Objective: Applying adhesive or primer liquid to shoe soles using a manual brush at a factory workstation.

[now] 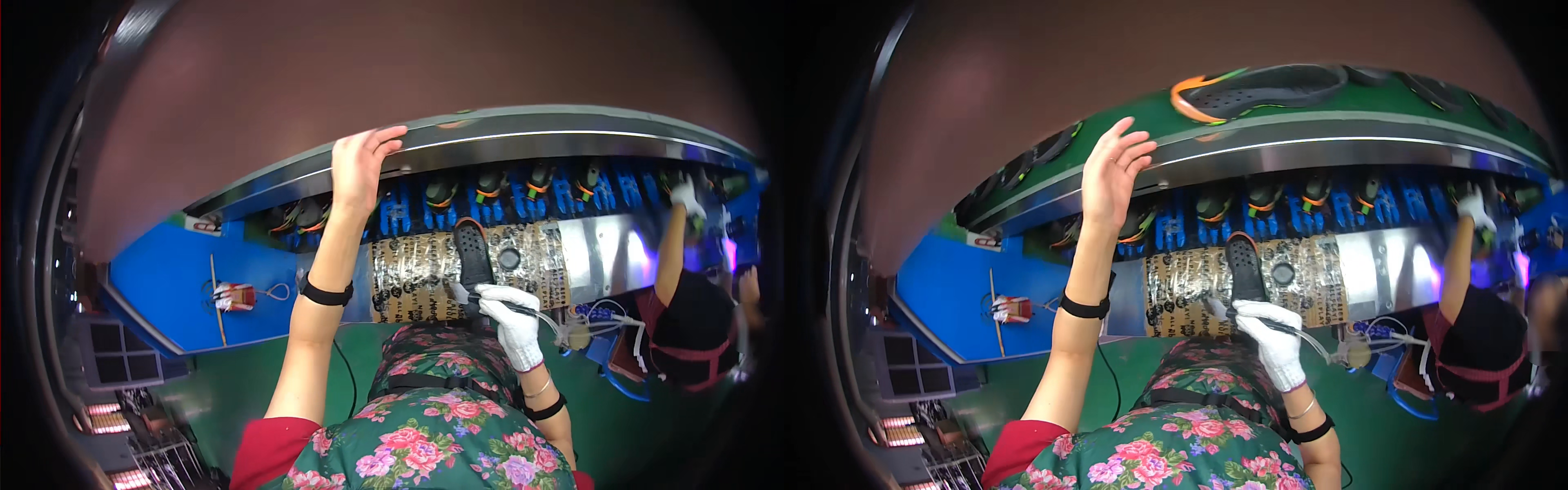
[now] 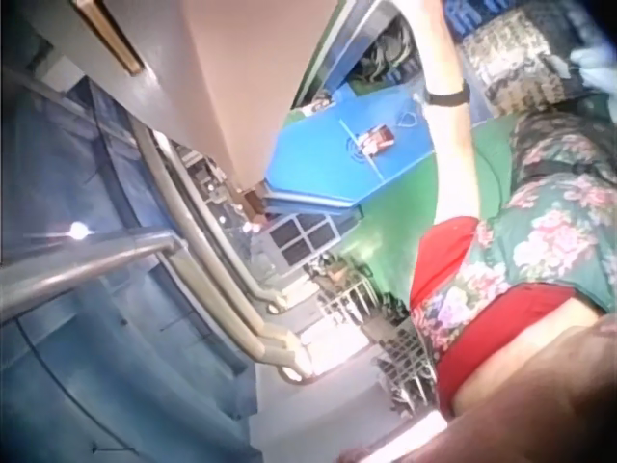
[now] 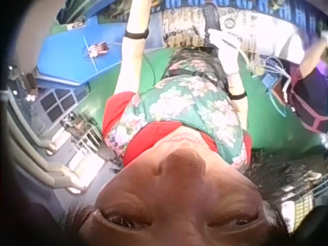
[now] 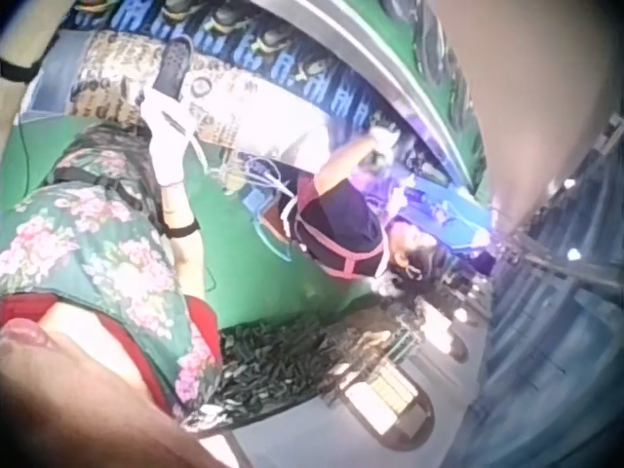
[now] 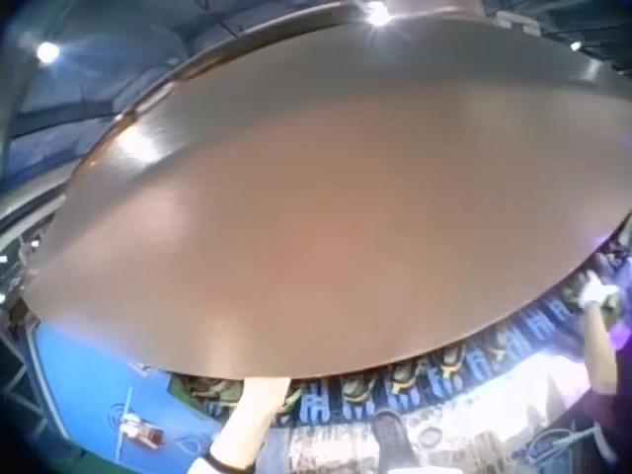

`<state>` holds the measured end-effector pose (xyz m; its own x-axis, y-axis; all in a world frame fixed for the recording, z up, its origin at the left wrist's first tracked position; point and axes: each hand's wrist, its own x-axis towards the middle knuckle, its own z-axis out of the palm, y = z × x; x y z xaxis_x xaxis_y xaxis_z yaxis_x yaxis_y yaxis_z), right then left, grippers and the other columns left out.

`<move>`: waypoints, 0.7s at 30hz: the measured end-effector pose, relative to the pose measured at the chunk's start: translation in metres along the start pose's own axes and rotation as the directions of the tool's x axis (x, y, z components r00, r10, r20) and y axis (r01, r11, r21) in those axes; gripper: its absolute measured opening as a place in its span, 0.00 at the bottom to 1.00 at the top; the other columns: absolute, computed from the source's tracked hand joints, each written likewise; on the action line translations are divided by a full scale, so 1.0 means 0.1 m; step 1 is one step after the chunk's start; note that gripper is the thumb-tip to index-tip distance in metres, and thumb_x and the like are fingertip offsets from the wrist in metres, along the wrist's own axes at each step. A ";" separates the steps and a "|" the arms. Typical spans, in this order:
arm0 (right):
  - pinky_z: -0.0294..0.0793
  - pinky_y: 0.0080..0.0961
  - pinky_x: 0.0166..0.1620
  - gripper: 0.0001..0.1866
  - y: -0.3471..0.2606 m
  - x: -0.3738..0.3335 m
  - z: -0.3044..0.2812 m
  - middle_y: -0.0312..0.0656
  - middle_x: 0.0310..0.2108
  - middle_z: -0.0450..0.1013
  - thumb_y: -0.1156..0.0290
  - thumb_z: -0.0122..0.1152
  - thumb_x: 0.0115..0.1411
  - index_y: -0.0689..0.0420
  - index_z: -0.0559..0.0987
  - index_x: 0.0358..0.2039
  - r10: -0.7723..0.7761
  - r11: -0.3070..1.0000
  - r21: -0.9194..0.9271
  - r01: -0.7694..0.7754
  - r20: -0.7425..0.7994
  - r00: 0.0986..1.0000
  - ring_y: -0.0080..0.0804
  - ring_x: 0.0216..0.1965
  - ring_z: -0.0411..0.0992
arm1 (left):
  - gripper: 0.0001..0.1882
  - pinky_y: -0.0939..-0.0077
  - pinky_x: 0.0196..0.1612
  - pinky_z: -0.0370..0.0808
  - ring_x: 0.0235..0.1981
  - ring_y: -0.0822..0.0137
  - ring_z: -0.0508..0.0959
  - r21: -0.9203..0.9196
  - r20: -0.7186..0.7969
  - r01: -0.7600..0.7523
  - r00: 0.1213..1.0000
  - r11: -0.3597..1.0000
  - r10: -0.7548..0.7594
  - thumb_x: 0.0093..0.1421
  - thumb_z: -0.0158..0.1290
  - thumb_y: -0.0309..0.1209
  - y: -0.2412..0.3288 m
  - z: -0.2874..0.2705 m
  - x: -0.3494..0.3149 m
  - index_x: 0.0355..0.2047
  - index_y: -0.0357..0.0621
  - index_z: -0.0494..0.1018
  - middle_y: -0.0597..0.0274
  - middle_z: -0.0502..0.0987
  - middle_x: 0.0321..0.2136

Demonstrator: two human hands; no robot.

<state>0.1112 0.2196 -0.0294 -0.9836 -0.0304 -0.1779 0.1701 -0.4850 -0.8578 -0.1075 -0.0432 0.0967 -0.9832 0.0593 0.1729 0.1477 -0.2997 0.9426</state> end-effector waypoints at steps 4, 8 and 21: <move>0.82 0.26 0.49 0.13 0.02 -0.01 0.00 0.50 0.42 0.84 0.87 0.67 0.55 0.67 0.86 0.42 -0.033 0.997 0.075 0.034 -0.021 0.999 0.31 0.41 0.82 | 0.37 0.56 0.57 0.75 0.56 0.50 0.75 0.869 0.216 -0.371 0.880 0.328 0.422 0.57 0.69 0.45 -0.11 0.69 0.26 0.65 0.48 0.71 0.40 0.66 0.61; 0.81 0.25 0.49 0.13 0.02 -0.12 -0.09 0.47 0.41 0.84 0.85 0.68 0.56 0.66 0.86 0.43 -0.057 0.998 0.035 0.060 -0.078 0.995 0.28 0.41 0.82 | 0.27 0.51 0.61 0.70 0.61 0.47 0.68 0.926 0.247 -0.328 0.901 0.188 0.358 0.53 0.71 0.42 -0.26 0.97 0.55 0.51 0.45 0.82 0.45 0.76 0.55; 0.83 0.27 0.45 0.10 0.21 -0.31 -0.57 0.52 0.42 0.84 0.82 0.68 0.57 0.67 0.86 0.40 -0.066 0.995 0.064 0.082 -0.221 0.973 0.33 0.38 0.83 | 0.63 0.40 0.71 0.55 0.70 0.39 0.61 0.727 0.497 -0.439 0.867 0.529 0.037 0.48 0.64 0.70 -0.24 2.39 1.26 0.72 0.40 0.56 0.33 0.64 0.66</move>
<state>0.1482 0.2600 -0.0690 -0.9552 0.1954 -0.2225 0.0844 -0.5405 -0.8371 -0.2090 0.1990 0.1642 -0.7935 0.5134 0.3269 0.5878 0.5073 0.6302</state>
